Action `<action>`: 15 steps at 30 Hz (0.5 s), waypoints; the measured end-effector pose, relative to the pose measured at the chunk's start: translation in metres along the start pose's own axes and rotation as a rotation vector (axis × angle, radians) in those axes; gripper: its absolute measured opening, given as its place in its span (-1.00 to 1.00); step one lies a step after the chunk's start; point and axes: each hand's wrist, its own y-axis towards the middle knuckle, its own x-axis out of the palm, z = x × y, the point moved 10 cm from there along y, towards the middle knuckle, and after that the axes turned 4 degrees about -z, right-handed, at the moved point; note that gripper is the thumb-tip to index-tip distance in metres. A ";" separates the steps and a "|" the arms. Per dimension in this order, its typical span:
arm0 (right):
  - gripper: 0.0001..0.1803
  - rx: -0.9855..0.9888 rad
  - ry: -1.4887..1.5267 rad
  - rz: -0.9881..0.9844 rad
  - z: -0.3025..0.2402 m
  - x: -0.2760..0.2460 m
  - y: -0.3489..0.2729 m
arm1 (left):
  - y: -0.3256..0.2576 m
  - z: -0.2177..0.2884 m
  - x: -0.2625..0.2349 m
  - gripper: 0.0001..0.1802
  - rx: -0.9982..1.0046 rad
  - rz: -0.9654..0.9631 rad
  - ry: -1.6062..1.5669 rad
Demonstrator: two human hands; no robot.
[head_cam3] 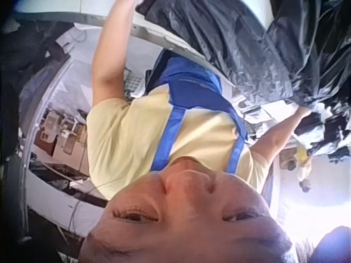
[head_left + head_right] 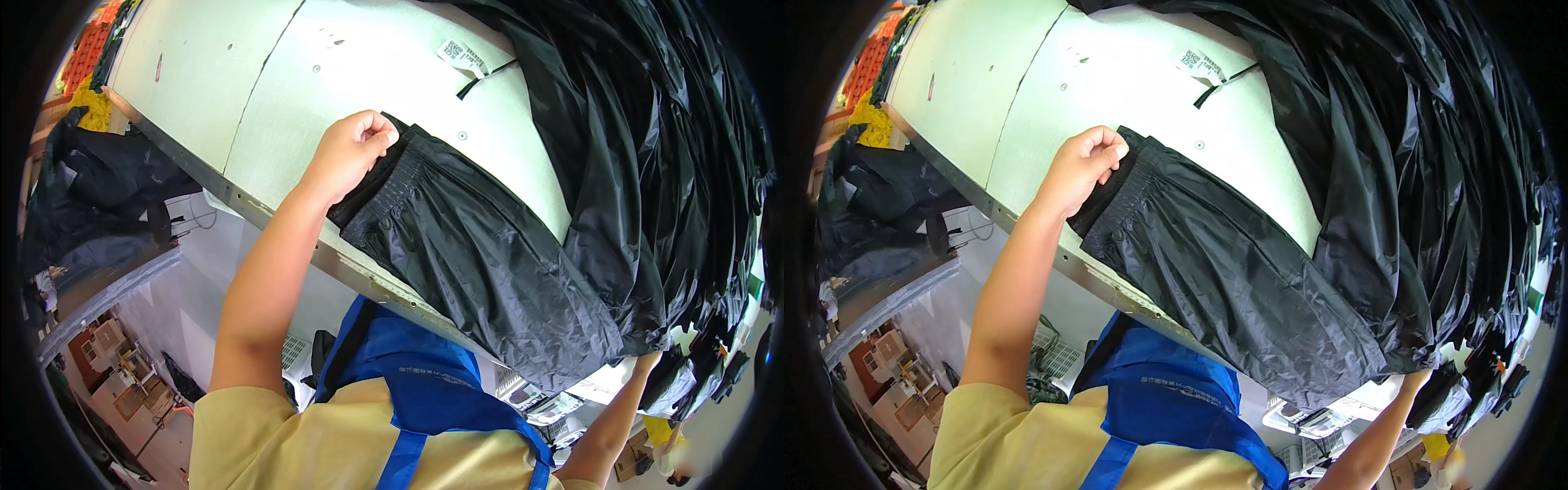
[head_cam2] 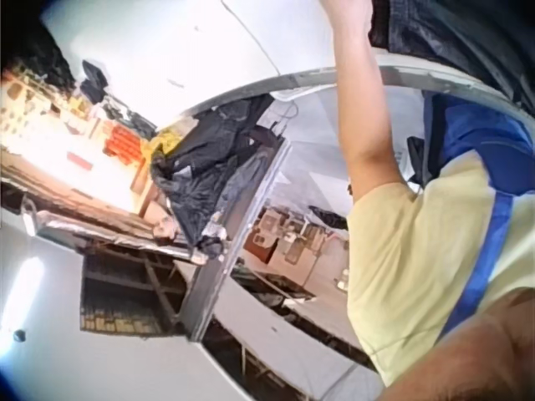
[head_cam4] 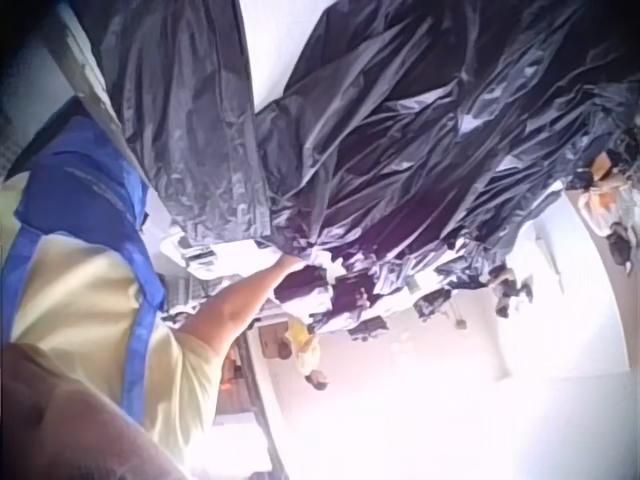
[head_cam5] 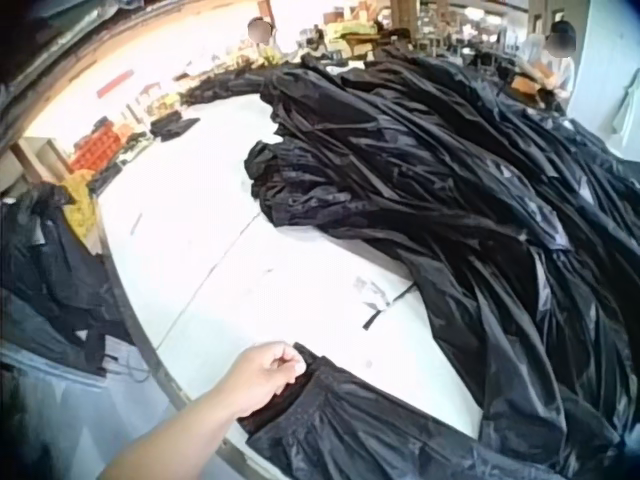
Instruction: The person trims excess black fabric pieces on a worktable using shears. They repeatedly pick up fabric, align edges, cut along seams, and place trimmed pieces aside. The process continues with multiple fabric items handled one at a time.
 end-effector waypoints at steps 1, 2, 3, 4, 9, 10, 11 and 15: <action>-0.67 -0.052 -0.045 0.034 0.001 -0.006 -0.002 | 0.001 0.001 0.001 -0.92 0.006 -0.005 0.025; -0.68 -0.104 -0.080 0.066 -0.008 -0.006 -0.003 | 0.001 0.005 0.002 -0.91 0.015 -0.005 0.060; -0.69 -0.015 0.029 0.007 -0.001 -0.001 -0.004 | 0.000 0.008 0.004 -0.90 0.023 -0.008 0.095; -0.70 -0.100 -0.087 -0.056 -0.012 0.012 -0.007 | -0.002 0.017 0.002 -0.87 0.094 0.012 0.187; -0.62 0.060 -0.464 0.206 0.020 -0.040 -0.036 | -0.008 0.006 0.008 -0.78 0.124 -0.031 0.013; -0.58 0.148 -0.437 0.237 0.015 -0.047 -0.026 | -0.013 0.008 0.009 -0.81 -0.011 0.074 0.050; -0.56 0.289 -0.267 0.290 0.006 -0.045 -0.025 | -0.017 0.002 0.002 -0.75 0.039 0.031 0.092; -0.50 0.495 -0.121 0.383 0.026 -0.056 -0.046 | -0.018 0.002 0.014 -0.79 -0.042 0.058 0.087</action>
